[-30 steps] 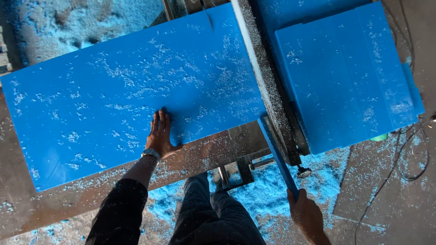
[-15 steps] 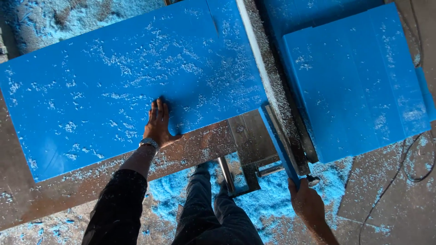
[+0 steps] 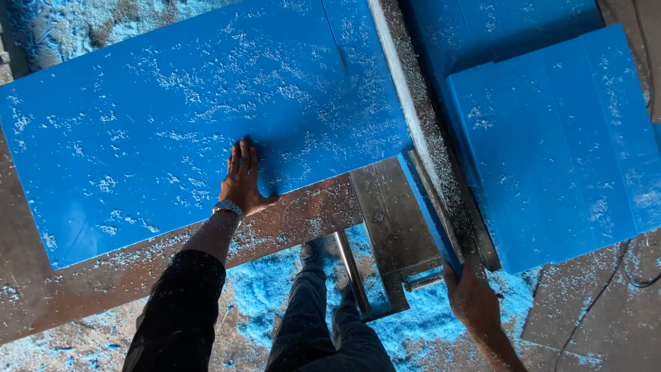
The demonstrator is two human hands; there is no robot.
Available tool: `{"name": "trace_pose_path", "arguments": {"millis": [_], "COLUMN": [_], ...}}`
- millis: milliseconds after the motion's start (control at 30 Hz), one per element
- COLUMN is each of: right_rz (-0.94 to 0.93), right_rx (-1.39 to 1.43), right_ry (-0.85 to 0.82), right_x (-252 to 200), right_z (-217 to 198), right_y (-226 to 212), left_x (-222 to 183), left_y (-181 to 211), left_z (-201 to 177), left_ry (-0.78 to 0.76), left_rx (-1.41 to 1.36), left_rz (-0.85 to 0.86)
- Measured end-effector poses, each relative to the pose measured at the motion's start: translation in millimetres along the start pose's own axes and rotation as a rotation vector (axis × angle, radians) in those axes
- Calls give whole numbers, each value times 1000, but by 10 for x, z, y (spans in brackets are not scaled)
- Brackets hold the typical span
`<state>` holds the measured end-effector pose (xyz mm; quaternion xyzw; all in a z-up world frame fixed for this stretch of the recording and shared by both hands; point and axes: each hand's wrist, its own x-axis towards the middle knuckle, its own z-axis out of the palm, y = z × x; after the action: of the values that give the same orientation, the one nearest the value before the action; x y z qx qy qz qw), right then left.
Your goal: Using a table saw and a push stick to cut large blue plastic boards into smaller rectangular pieces.
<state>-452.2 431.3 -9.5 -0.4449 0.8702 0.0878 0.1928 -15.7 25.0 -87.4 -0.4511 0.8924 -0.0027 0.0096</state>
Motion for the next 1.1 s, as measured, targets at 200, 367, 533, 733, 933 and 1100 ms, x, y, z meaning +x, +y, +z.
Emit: {"name": "trace_pose_path", "arguments": {"millis": [200, 367, 533, 733, 933, 1100], "right_rz": [34, 17, 23, 15, 83, 14], "right_rx": [58, 110, 128, 161, 149, 108], "right_ry": [-12, 2, -27, -63, -119, 8], "right_x": [17, 53, 81, 18, -12, -27], "right_z": [82, 256, 273, 107, 19, 207], "right_y": [-16, 27, 35, -16, -52, 3], "left_x": [-19, -10, -19, -20, 0, -46], "left_y": [18, 1, 38, 14, -33, 15], "left_z": [9, 19, -2, 26, 47, 46], "left_ry": [28, 26, 60, 27, 60, 82], "left_rx": [84, 60, 109, 133, 116, 21], "left_rz": [-3, -12, 3, -3, 32, 42]}}
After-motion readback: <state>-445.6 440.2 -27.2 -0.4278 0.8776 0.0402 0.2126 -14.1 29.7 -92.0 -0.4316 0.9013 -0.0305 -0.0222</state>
